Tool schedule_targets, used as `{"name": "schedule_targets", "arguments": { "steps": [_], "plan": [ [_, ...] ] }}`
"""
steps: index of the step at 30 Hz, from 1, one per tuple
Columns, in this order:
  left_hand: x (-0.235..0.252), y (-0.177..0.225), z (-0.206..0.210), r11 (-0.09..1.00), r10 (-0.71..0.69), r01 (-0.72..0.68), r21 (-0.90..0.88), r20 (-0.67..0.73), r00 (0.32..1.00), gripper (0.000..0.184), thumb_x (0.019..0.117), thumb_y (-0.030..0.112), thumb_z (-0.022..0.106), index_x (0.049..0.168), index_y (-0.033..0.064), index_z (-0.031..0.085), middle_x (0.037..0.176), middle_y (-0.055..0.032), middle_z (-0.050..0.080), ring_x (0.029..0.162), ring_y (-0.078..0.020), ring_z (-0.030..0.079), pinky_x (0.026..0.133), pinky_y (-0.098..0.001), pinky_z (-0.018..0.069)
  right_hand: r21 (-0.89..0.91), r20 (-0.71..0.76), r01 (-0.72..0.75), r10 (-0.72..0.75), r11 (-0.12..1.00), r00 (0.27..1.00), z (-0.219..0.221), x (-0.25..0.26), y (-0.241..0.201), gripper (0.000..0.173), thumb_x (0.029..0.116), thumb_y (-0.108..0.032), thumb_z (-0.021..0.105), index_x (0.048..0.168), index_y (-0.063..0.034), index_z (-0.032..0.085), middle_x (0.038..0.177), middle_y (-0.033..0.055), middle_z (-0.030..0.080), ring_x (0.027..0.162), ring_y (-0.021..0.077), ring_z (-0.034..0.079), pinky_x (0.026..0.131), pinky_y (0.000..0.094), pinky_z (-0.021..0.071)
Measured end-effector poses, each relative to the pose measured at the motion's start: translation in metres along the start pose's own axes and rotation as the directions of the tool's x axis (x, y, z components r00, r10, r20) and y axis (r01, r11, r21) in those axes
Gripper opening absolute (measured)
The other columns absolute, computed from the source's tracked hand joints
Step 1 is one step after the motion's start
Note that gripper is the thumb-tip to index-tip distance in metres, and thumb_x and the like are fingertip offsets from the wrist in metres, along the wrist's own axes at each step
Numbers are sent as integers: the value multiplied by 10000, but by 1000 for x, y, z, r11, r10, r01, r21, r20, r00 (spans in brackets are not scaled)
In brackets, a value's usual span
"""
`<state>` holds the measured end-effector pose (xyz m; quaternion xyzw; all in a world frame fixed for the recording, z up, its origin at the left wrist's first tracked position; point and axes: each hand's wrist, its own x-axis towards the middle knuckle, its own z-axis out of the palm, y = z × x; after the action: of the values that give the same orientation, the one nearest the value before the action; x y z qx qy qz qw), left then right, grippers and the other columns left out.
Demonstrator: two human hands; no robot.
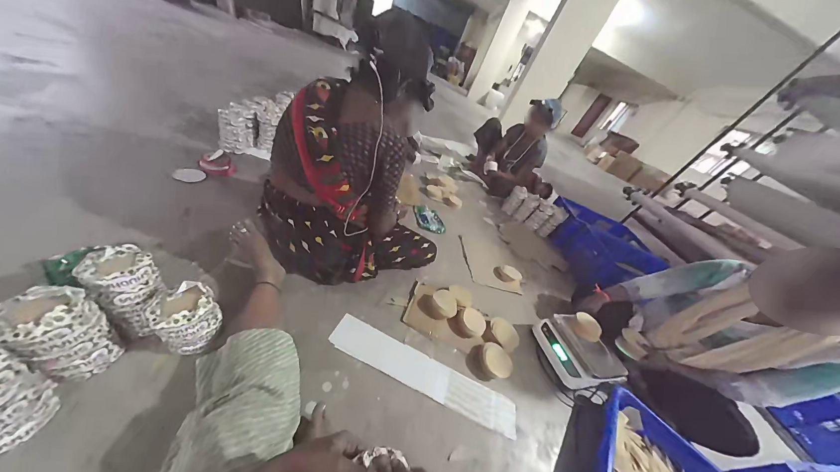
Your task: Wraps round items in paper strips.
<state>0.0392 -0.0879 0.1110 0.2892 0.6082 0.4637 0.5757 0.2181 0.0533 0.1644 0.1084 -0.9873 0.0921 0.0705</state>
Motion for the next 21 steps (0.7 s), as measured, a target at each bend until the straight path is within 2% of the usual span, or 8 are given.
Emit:
{"name": "schedule_targets", "arguments": {
  "steps": [4, 6, 8, 11, 12, 14, 17, 21],
  "plan": [
    [50, 2, -5, 939, -111, 203, 279, -313, 943, 390, 997, 297, 664, 1200, -37, 662, 1189, -233, 662, 1160, -354, 605, 1063, -571, 414, 325, -159, -369, 435, 871, 887, 49, 6, 62, 264, 900, 17, 603, 1067, -43, 798, 1059, 123, 780, 1022, 326, 739, 952, 563, 545],
    [87, -3, -4, 833, 27, 226, 505, -444, 896, 402, 967, 308, 672, 1249, 20, 682, 1273, -196, 666, 1234, -357, 605, 1085, -561, 431, 419, -154, -546, 649, 726, 745, 73, 4, 85, 252, 940, -11, 601, 1123, -19, 774, 1107, 164, 762, 1059, 384, 711, 969, 581, 519],
    [128, -22, -1, 657, 188, 230, 718, -452, 872, 424, 982, 206, 611, 1379, 59, 629, 1458, -155, 580, 1387, -367, 495, 1173, -559, 320, 441, -110, -633, 738, 636, 665, 90, -2, 97, 241, 948, -37, 636, 1153, -18, 761, 1180, 174, 740, 1138, 408, 677, 1001, 593, 499],
    [155, -35, 3, 455, 140, 286, 843, -385, 912, 418, 1060, 52, 420, 1460, -23, 510, 1521, -228, 501, 1428, -461, 427, 1175, -628, 281, 300, -233, -585, 652, 754, 721, 107, 4, 104, 229, 840, -49, 741, 1062, -42, 799, 1105, 150, 764, 1077, 430, 690, 892, 611, 529],
    [156, -38, 10, 365, 178, 292, 884, -375, 910, 400, 1068, 35, 381, 1433, -44, 525, 1457, -233, 561, 1354, -456, 512, 1124, -601, 365, 229, -231, -547, 591, 805, 773, 110, 8, 108, 255, 805, -69, 773, 1058, -63, 804, 1104, 128, 768, 1077, 416, 693, 871, 604, 534],
    [159, -57, 19, 314, 297, 318, 894, -411, 862, 365, 1040, 54, 449, 1366, -13, 601, 1335, -210, 656, 1244, -420, 615, 1062, -531, 455, 128, 22, -519, 521, 845, 853, 110, 23, 116, 386, 844, -91, 754, 1230, -76, 749, 1282, 112, 715, 1244, 393, 618, 977, 600, 478],
    [146, -49, 16, 499, -43, 312, 808, -337, 941, 605, 1006, 198, 615, 1525, -31, 404, 1603, -232, 372, 1524, -440, 254, 1243, -619, 44, -90, 382, -475, 471, 875, 795, 131, 57, 125, 454, 999, -18, 535, 1452, -33, 561, 1522, 142, 537, 1427, 355, 475, 1131, 583, 362],
    [143, -42, -4, 454, 1, 263, 851, -296, 955, 573, 1043, 33, 468, 1593, 9, 311, 1619, -225, 367, 1524, -422, 292, 1206, -716, 25, -22, 379, -497, 467, 868, 799, 143, 87, 147, 346, 1008, 27, 498, 1274, -48, 706, 1340, 173, 668, 1284, 400, 581, 1127, 625, 327]
  ]
}}
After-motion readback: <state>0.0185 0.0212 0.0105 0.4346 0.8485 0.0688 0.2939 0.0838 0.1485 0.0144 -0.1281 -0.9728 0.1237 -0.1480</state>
